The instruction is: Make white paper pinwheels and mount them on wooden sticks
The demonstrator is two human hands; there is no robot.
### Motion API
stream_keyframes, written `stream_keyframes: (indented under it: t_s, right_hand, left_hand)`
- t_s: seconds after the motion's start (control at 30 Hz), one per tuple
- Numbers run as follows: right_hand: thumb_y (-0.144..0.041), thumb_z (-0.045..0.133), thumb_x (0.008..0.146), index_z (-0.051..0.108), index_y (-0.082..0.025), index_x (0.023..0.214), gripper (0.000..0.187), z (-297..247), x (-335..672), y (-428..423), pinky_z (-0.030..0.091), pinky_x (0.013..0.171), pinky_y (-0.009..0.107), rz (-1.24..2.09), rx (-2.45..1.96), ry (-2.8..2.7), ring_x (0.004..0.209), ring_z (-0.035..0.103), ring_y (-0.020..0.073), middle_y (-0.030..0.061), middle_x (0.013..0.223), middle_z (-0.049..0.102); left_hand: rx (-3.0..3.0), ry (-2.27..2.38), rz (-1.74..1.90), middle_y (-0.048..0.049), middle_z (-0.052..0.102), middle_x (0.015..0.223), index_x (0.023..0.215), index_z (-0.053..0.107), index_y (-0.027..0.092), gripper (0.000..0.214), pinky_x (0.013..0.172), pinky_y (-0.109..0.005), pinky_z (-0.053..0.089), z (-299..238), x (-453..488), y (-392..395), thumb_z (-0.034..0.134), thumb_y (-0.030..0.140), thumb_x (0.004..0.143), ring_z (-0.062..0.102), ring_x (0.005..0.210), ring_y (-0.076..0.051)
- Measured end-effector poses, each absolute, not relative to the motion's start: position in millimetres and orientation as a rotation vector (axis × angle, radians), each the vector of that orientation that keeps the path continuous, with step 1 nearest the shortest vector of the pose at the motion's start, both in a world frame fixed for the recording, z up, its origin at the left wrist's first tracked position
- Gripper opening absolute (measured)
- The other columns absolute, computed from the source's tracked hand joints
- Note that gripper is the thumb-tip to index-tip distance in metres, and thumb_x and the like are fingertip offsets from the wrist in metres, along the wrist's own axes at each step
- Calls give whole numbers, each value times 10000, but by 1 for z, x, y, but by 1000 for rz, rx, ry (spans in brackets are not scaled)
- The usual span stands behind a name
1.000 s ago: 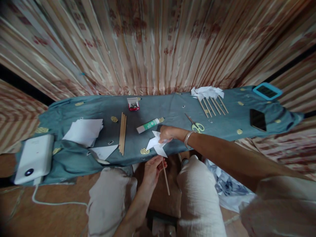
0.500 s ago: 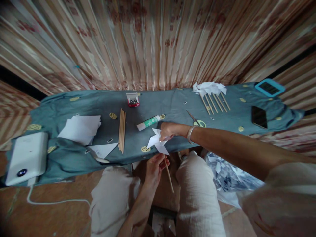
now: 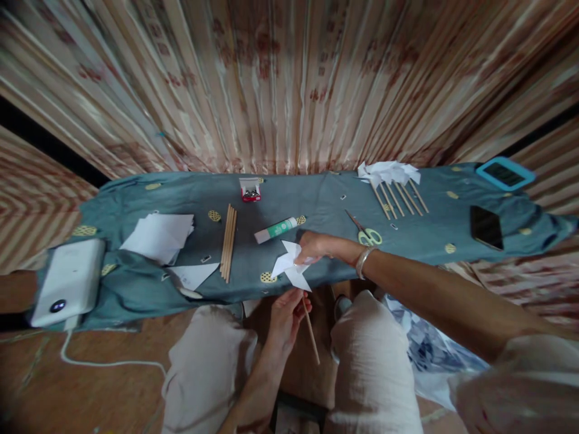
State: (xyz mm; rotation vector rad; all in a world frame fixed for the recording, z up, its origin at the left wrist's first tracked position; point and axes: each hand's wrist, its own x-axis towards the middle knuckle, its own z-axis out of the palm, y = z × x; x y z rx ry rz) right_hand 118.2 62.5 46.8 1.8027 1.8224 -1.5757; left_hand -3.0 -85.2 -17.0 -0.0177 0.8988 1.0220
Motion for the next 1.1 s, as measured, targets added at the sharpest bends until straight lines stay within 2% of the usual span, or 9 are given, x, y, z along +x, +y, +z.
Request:
stream_keyframes:
  t_s: [0.17, 0.33, 0.47, 0.53, 0.6, 0.67, 0.73, 0.83, 1.1]
  right_hand:
    - [-518, 776, 568, 691, -125, 705, 425, 51, 133, 42, 444, 552, 224, -1918, 1955, 1800, 592, 578, 116, 31, 660, 675]
    - [-633, 700, 659, 712, -207, 887, 483, 56, 153, 22, 514, 738, 240, -2151, 2220, 1797, 868, 662, 152, 53, 947, 743]
    - [-563, 798, 599, 728, -233, 853, 422, 57, 161, 16, 534, 693, 231, -2637, 2650, 1595, 827, 678, 158, 51, 903, 753]
    - [-580, 816, 555, 734, -230, 808, 439, 56, 158, 14, 531, 649, 236, -2749, 2767, 1583, 779, 678, 164, 55, 859, 752]
    - [-608, 813, 534, 731, -214, 743, 454, 53, 152, 10, 516, 622, 239, -2772, 2816, 1663, 729, 663, 161, 60, 819, 748]
    - [-630, 770, 591, 722, -196, 696, 449, 49, 145, 4, 497, 627, 245, -2742, 2705, 1839, 682, 635, 149, 58, 751, 732]
    - [-617, 724, 670, 725, -182, 695, 436, 45, 139, -3, 473, 640, 244, -2649, 2465, 2072, 654, 597, 134, 47, 702, 708]
    - [-581, 702, 717, 719, -177, 712, 404, 40, 134, -10, 430, 617, 244, -2563, 2237, 2202, 626, 542, 122, 24, 677, 668]
    - [-527, 770, 650, 696, -184, 673, 351, 31, 138, 2, 405, 601, 247, -2608, 2278, 2076, 607, 521, 113, 4, 653, 653]
  left_hand:
    - [-36, 889, 1019, -20, 676, 630, 701, 720, 101, 466, 521, -194, 483, -6, -5, -93, 936, 341, 365, 596, 503, -81]
    - [-18, 871, 1066, -19, 679, 630, 672, 708, 107, 415, 541, -184, 497, 15, -11, -88, 932, 322, 397, 600, 520, -76]
    - [28, 819, 1096, -14, 674, 618, 653, 700, 112, 395, 537, -184, 486, 38, -11, -71, 928, 319, 405, 590, 517, -73]
    - [75, 801, 1120, -16, 679, 632, 656, 700, 115, 400, 546, -193, 485, 50, -10, -55, 926, 324, 400, 590, 528, -78]
    - [133, 782, 1155, -17, 685, 650, 671, 709, 117, 394, 595, -205, 496, 60, -7, -36, 921, 323, 409, 601, 570, -85]
    - [196, 751, 1190, -12, 676, 638, 653, 708, 118, 377, 644, -207, 493, 66, -4, -14, 916, 323, 414, 603, 611, -87]
    - [244, 747, 1207, -9, 677, 634, 650, 712, 125, 379, 635, -192, 467, 67, -1, 5, 914, 327, 401, 593, 616, -82]
    - [305, 761, 1203, -7, 678, 619, 667, 724, 132, 384, 603, -186, 433, 60, 6, 23, 907, 334, 398, 582, 604, -84]
    - [397, 807, 1108, -40, 712, 683, 737, 748, 137, 348, 571, -216, 403, 39, 17, 31, 871, 363, 502, 582, 606, -111]
